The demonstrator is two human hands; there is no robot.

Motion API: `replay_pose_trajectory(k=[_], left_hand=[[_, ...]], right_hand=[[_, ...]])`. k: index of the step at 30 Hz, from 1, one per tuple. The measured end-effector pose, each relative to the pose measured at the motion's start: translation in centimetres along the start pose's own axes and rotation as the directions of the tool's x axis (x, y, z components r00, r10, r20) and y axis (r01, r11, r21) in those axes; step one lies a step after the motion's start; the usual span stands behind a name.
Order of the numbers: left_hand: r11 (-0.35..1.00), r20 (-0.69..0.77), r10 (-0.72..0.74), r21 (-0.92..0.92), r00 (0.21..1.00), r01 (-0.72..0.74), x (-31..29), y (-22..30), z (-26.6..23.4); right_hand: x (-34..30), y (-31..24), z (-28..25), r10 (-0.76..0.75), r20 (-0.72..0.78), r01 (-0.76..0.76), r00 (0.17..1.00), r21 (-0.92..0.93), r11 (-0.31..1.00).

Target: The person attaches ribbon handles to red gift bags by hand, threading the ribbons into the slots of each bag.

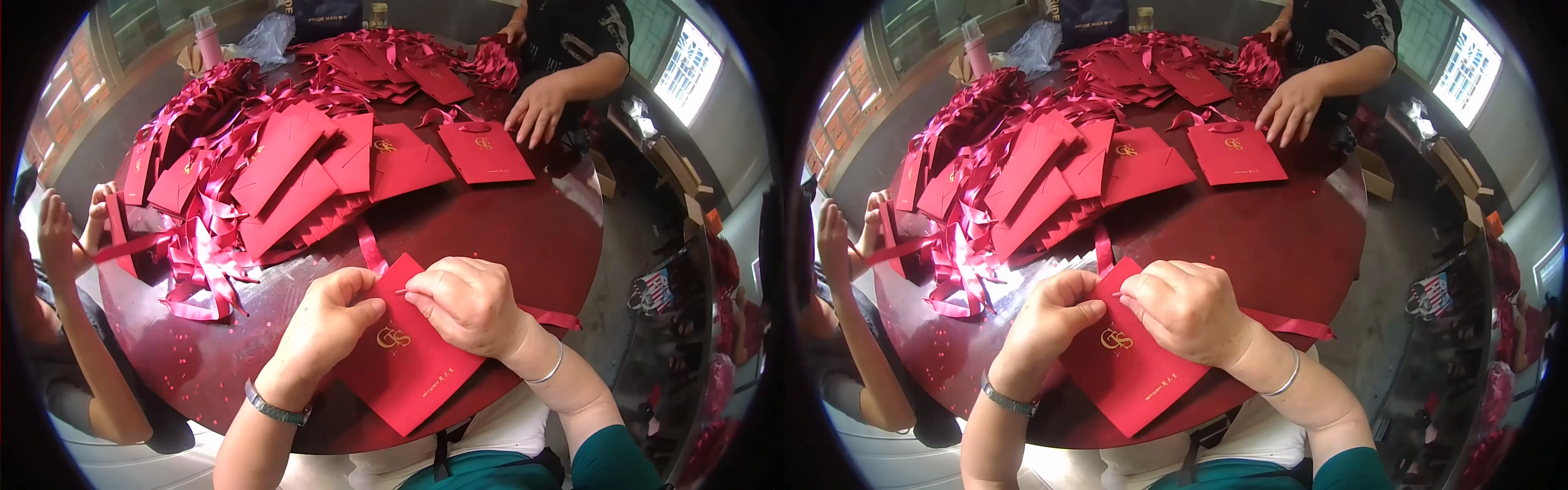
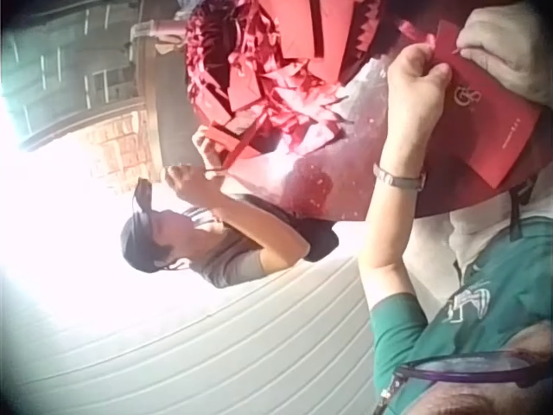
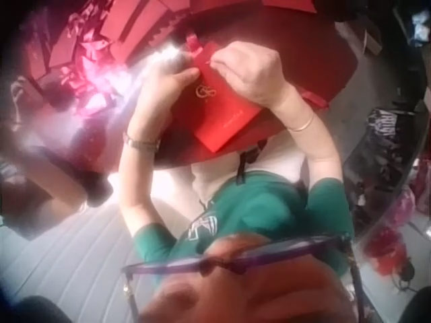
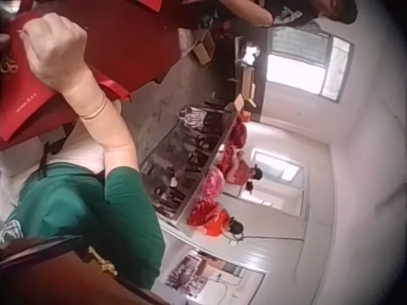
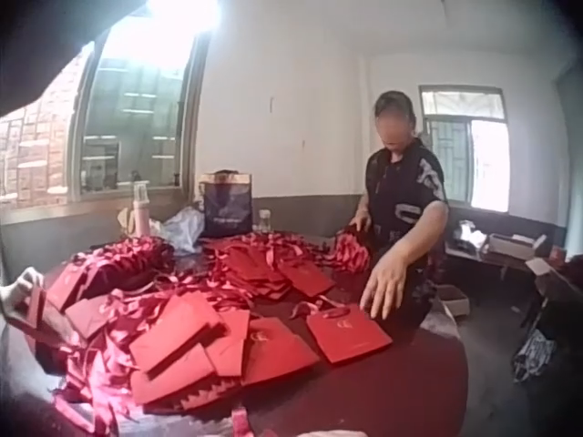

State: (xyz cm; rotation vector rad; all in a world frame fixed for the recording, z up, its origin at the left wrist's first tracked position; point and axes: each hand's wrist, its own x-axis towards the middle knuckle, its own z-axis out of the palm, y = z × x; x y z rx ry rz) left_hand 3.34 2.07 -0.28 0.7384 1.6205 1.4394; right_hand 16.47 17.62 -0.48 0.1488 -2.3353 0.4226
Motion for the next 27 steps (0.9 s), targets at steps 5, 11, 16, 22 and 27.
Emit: replay_pose_trajectory(k=[5, 11, 16, 22, 27], left_hand=[[0.999, 0.064, -0.047, -0.016, 0.997, 0.048, 0.3, 0.1, -0.4], [0.998, -0.013, 0.002, 0.06, 1.0, -0.001, -0.3, 0.5, 0.3], [0.922, -0.06, 0.215, 0.343, 0.975, -0.183, -0.3, 0.0, 0.9], [0.751, -0.064, 0.381, 0.603, 0.922, -0.268, -1.0, 0.5, 1.3], [0.847, -0.097, 0.403, 0.416, 0.91, -0.33, -0.8, 0.6, 0.2]], right_hand=[[0.1, 0.2, 0.5, -0.039, 0.02, 0.041, 0.999, -0.066, 0.997], [0.5, -0.3, 0.7, -0.013, 0.078, 0.019, 0.997, -0.085, 0.996], [0.6, -0.2, 0.4, -0.029, 0.18, 0.05, 0.983, -0.112, 0.992], [2.8, -2.4, 0.5, -0.176, 0.34, 0.285, 0.924, -0.303, 0.91], [3.1, -3.3, 1.3, -0.012, 0.399, 0.151, 0.917, -0.321, 0.935]])
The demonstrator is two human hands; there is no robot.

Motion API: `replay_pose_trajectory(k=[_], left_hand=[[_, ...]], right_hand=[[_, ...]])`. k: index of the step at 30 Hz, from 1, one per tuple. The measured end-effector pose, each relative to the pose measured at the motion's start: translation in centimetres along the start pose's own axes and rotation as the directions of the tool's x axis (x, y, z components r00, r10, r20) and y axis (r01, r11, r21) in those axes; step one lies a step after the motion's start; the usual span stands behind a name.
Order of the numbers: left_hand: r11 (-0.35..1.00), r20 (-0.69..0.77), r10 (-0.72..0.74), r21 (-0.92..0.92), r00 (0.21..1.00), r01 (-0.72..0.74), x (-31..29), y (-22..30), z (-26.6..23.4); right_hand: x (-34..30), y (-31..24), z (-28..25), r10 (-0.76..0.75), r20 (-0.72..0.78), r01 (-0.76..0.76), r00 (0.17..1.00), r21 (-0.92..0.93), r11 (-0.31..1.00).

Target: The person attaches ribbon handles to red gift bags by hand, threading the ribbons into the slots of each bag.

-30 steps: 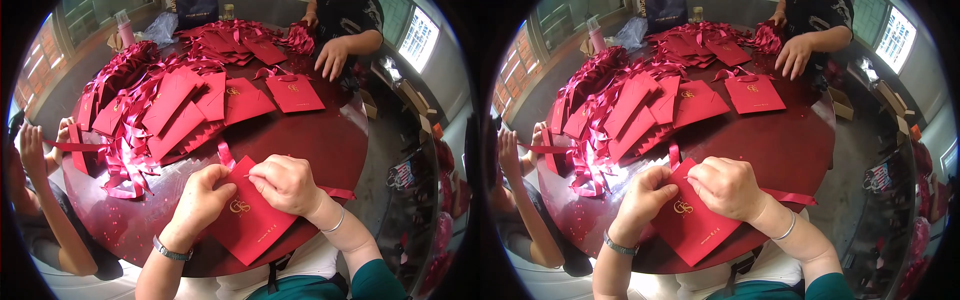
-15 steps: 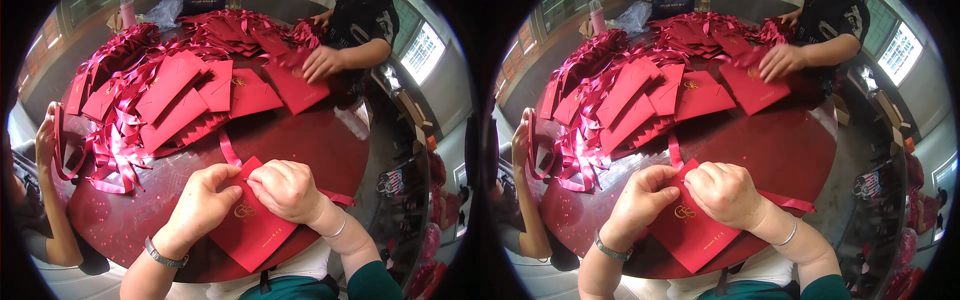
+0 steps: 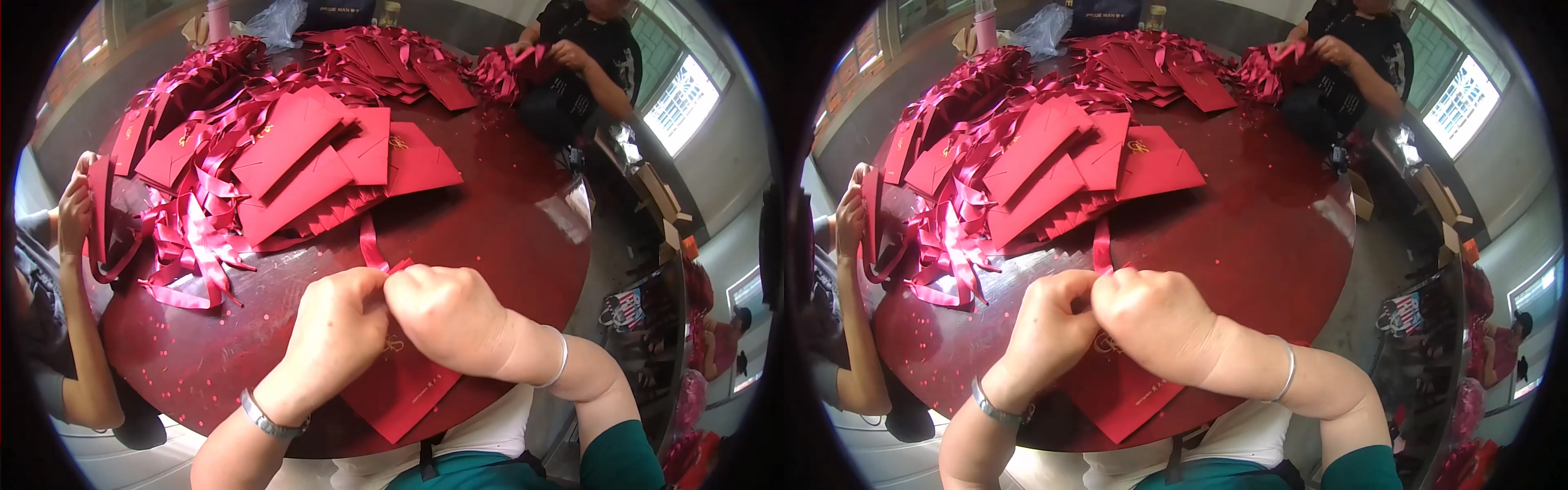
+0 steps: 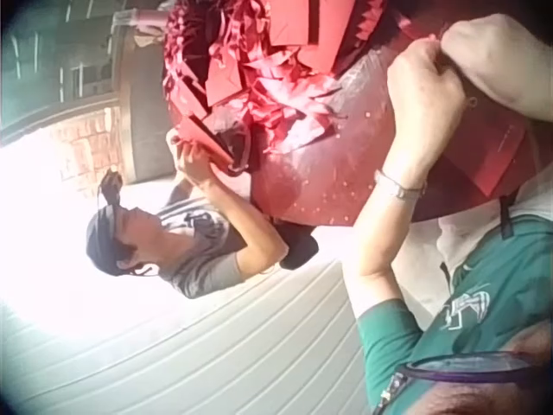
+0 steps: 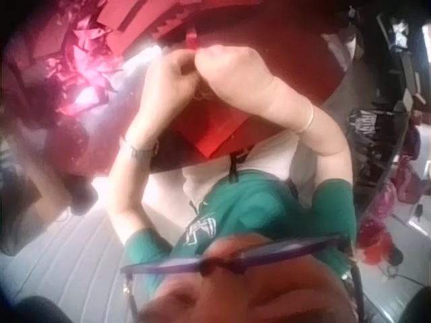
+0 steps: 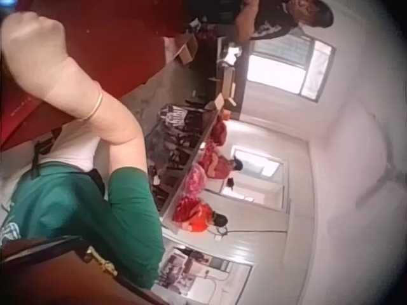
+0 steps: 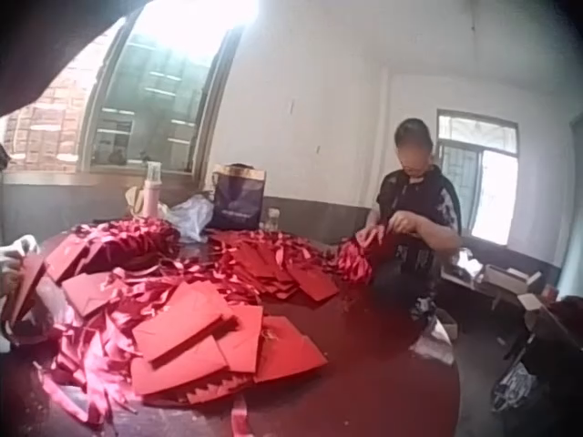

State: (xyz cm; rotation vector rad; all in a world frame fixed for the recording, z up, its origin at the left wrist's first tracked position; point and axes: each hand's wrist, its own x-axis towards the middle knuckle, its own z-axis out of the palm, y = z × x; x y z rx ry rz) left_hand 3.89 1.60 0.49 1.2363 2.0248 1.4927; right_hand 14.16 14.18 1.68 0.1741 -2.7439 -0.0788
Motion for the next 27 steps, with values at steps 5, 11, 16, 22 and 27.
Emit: replay_pose_trajectory(k=[5, 11, 16, 22, 27], left_hand=[[0.985, -0.032, 0.005, 0.172, 0.999, 0.0, -0.6, 0.0, -0.8], [0.933, 0.048, 0.229, 0.275, 0.972, -0.233, -0.7, 1.1, -0.5], [0.949, 0.022, 0.167, 0.266, 0.986, -0.166, -1.2, 1.1, -0.2], [0.918, 0.001, 0.265, 0.306, 0.964, -0.252, -1.7, 0.6, 1.4], [0.845, 0.097, 0.444, 0.285, 0.891, -0.452, -1.4, 0.0, 1.4]], right_hand=[[1.1, 1.7, -3.3, 0.166, 0.015, -0.151, 0.986, 0.5, 0.853], [2.1, 4.0, -3.3, 0.155, 0.296, -0.33, 0.943, 0.753, 0.569], [2.4, 4.9, -2.6, 0.106, 0.424, -0.422, 0.899, 0.781, 0.46], [3.4, 7.6, -1.4, -0.194, 0.558, -0.4, 0.807, 0.758, 0.516], [4.2, 8.5, -0.5, -0.362, 0.651, -0.443, 0.667, 0.738, 0.51]])
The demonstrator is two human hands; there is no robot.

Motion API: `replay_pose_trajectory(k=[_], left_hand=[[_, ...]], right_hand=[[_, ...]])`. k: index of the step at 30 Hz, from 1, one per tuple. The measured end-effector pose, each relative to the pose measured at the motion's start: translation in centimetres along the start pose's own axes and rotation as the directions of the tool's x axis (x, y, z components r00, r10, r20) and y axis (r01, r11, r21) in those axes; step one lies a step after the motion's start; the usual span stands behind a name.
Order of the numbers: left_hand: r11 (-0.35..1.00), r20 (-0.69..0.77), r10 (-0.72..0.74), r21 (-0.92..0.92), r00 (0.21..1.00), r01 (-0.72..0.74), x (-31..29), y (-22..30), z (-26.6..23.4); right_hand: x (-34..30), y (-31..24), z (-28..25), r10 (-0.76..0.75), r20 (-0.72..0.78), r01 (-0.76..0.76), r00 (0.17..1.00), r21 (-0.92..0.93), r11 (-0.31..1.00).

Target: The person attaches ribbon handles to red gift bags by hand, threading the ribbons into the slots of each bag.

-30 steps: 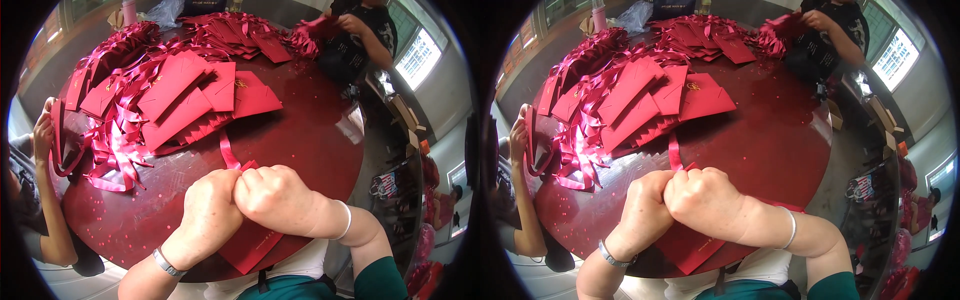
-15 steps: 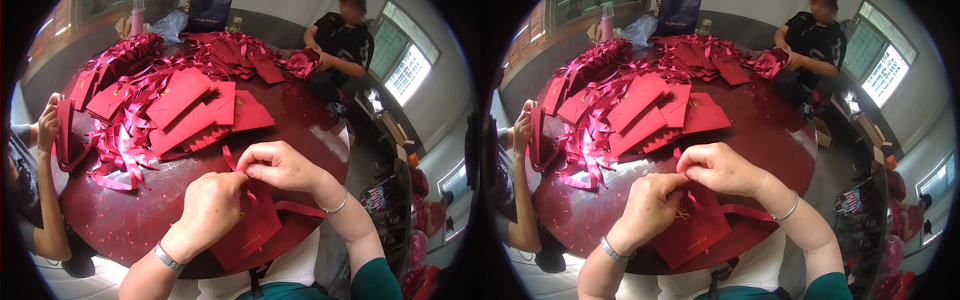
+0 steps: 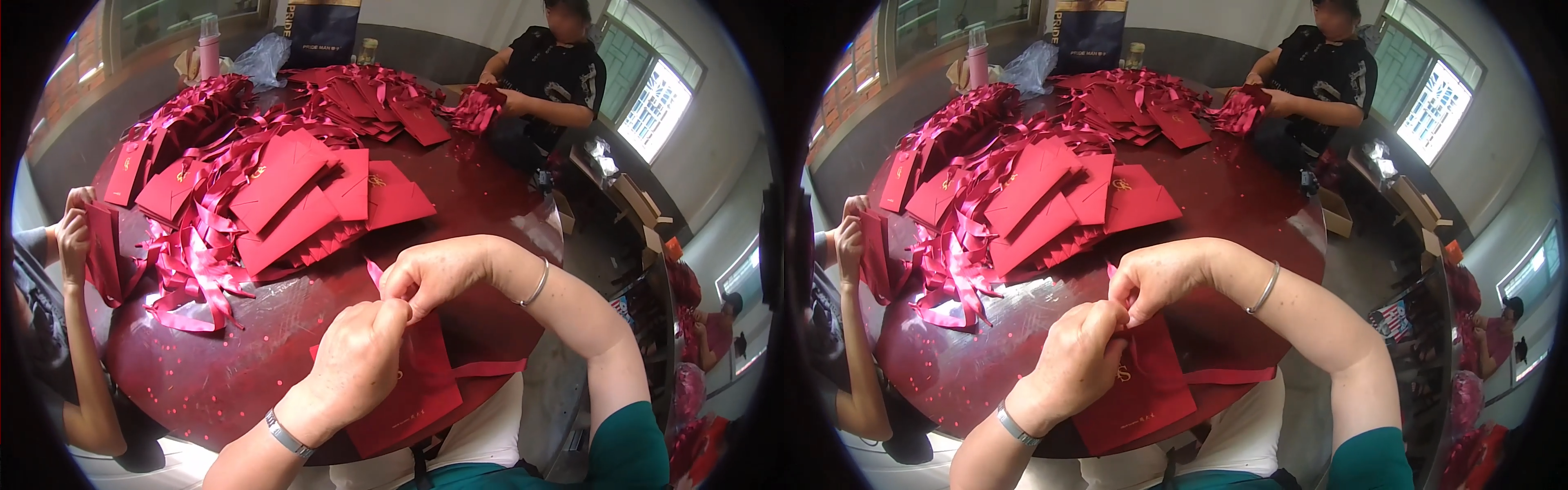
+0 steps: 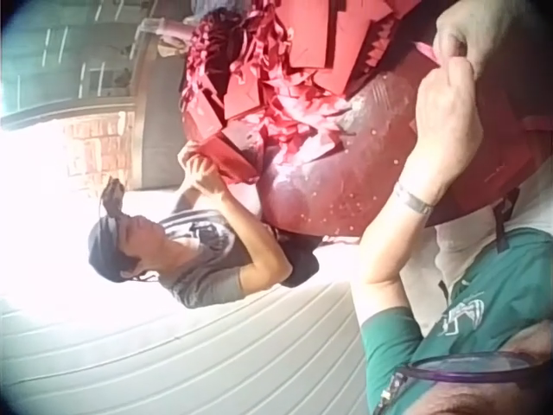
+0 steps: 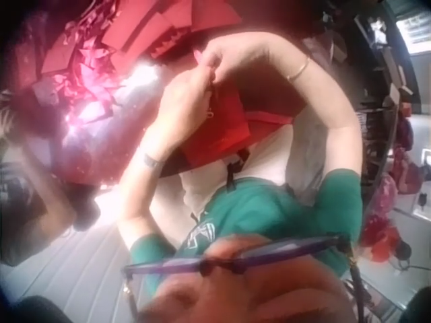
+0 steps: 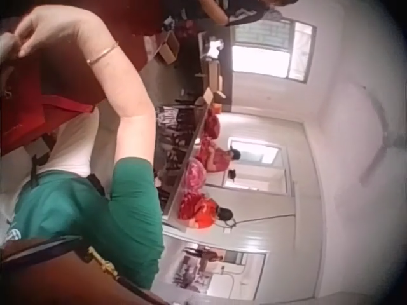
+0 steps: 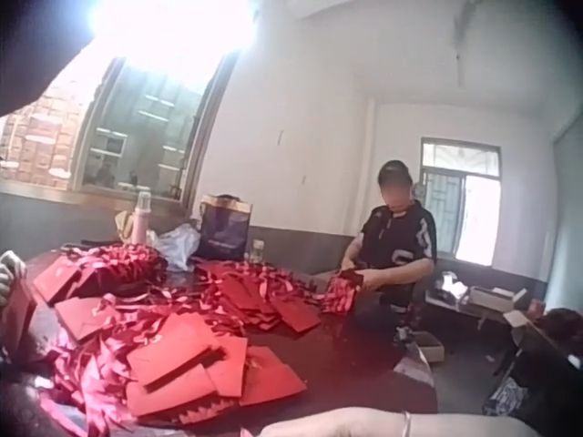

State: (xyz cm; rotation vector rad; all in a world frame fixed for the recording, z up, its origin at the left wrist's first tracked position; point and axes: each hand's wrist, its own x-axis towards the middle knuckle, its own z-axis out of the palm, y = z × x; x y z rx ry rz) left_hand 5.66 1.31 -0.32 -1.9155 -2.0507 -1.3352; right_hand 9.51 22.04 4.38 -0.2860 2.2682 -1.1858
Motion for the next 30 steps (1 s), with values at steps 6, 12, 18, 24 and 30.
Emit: replay_pose_trajectory(k=[6, 12, 18, 24, 30], left_hand=[[0.995, 0.015, 0.043, -0.09, 0.999, -0.041, 0.4, -0.4, -0.9], [0.972, 0.078, -0.107, -0.203, 0.991, 0.121, 1.0, -0.7, -1.5], [0.952, 0.133, -0.113, -0.27, 0.985, 0.145, 1.1, -0.5, -2.2], [0.947, 0.151, -0.157, -0.256, 0.976, 0.192, 1.0, -0.7, -1.6], [0.913, 0.127, -0.303, -0.247, 0.945, 0.326, 0.8, -1.8, -1.1]], right_hand=[[-0.3, -0.9, 0.0, -0.04, 0.094, 0.052, 0.995, -0.127, 0.991], [-0.4, 0.8, 1.2, -0.202, -0.167, 0.185, 0.965, -0.115, 0.976], [-0.3, 2.6, 1.0, 0.078, -0.426, 0.069, 0.901, 0.319, 0.945], [0.5, 3.6, 2.6, -0.193, -0.702, 0.066, 0.686, -0.205, 0.977], [-0.6, 3.2, 4.6, -0.149, -0.904, -0.03, 0.4, -0.175, 0.984]])
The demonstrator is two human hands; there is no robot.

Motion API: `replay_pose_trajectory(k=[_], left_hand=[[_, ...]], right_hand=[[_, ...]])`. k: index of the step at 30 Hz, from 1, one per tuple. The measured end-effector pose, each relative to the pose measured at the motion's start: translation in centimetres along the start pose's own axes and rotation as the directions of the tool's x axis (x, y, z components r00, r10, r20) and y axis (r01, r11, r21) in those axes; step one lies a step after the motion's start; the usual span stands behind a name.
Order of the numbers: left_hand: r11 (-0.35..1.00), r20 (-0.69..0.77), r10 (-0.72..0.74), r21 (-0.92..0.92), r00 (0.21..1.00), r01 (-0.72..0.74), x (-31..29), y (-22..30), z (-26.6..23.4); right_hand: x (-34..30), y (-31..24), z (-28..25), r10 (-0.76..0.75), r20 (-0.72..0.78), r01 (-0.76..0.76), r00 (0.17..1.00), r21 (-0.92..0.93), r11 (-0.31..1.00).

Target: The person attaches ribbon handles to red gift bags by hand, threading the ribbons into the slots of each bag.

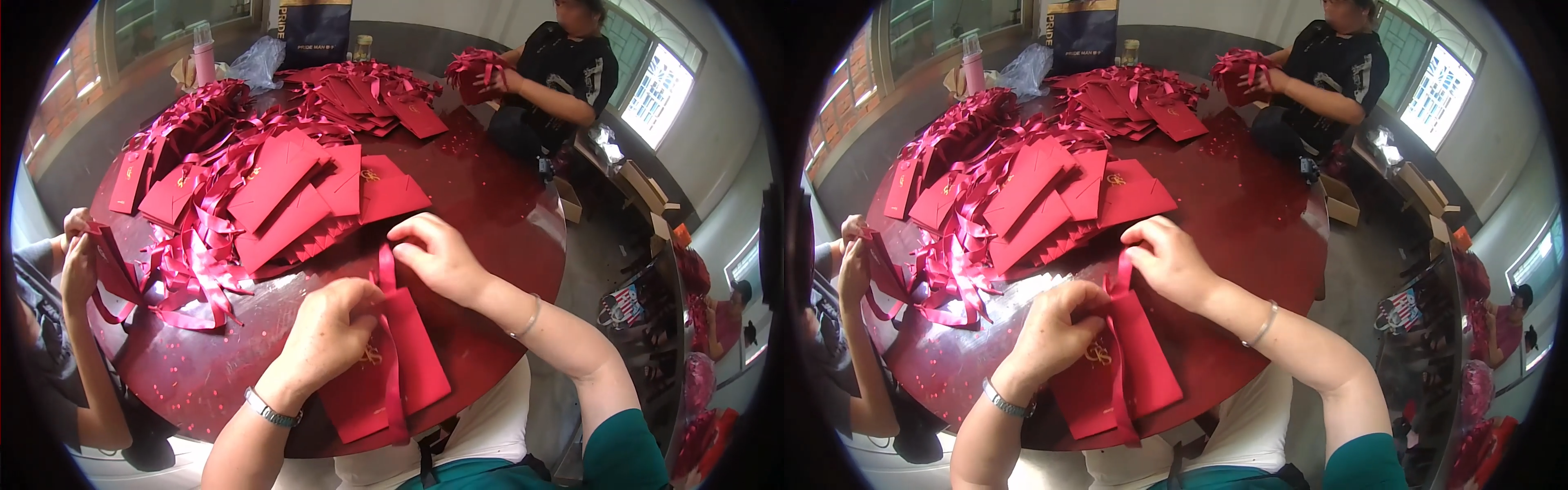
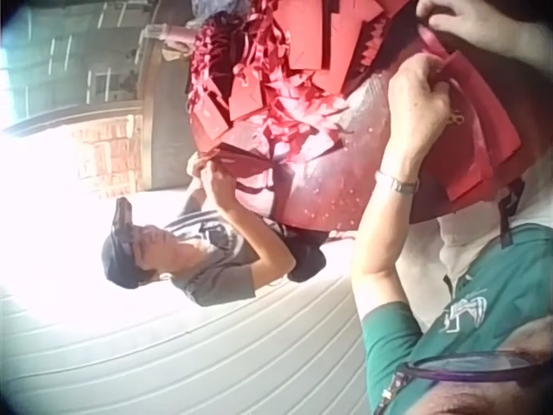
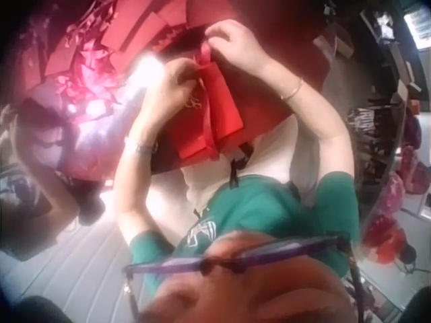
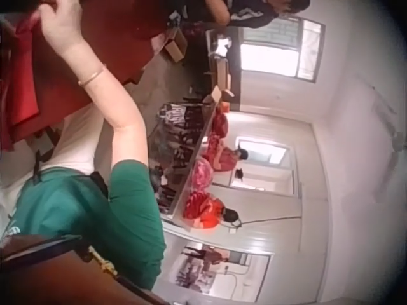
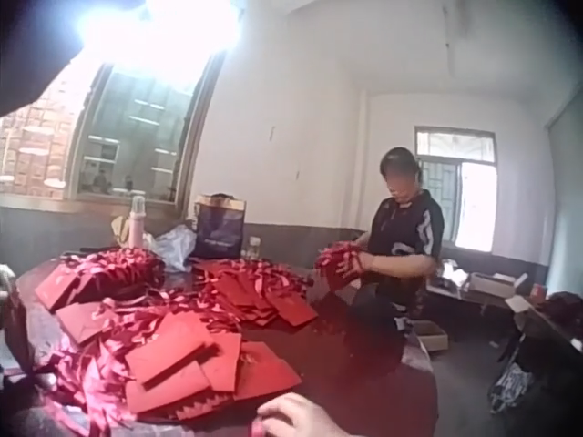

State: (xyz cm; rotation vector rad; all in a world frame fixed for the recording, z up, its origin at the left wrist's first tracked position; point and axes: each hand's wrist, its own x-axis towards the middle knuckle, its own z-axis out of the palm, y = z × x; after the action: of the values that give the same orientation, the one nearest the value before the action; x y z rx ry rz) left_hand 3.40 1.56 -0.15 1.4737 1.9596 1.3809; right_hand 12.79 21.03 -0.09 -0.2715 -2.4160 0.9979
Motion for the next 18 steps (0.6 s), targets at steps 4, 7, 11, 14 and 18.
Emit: replay_pose_trajectory(k=[4, 7, 11, 14, 18], left_hand=[[0.989, -0.116, -0.073, 0.118, 0.991, 0.087, -0.2, -0.5, -0.8], [0.988, -0.142, -0.1, 0.106, 0.985, 0.116, 0.3, -0.3, -0.2], [0.986, -0.164, -0.088, 0.127, 0.983, 0.11, -0.2, -0.1, -0.1], [0.978, -0.163, -0.058, 0.187, 0.985, 0.089, -0.3, -0.8, 0.1], [0.977, -0.228, 0.074, 0.211, 0.971, -0.025, -0.1, -1.3, 0.2]], right_hand=[[-4.6, -3.7, -2.0, -0.561, 0.048, 0.557, 0.826, -0.225, 0.8], [-8.5, -5.7, -1.9, -0.662, 0.344, 0.741, 0.666, -0.211, 0.637], [-9.8, -6.8, 0.3, -0.701, 0.504, 0.863, 0.505, -0.295, 0.409], [-9.8, -7.1, 0.3, -0.679, 0.472, 0.826, 0.563, -0.305, 0.473], [-9.5, -6.3, -0.4, -0.453, 0.044, 0.455, 0.89, -0.12, 0.882]])
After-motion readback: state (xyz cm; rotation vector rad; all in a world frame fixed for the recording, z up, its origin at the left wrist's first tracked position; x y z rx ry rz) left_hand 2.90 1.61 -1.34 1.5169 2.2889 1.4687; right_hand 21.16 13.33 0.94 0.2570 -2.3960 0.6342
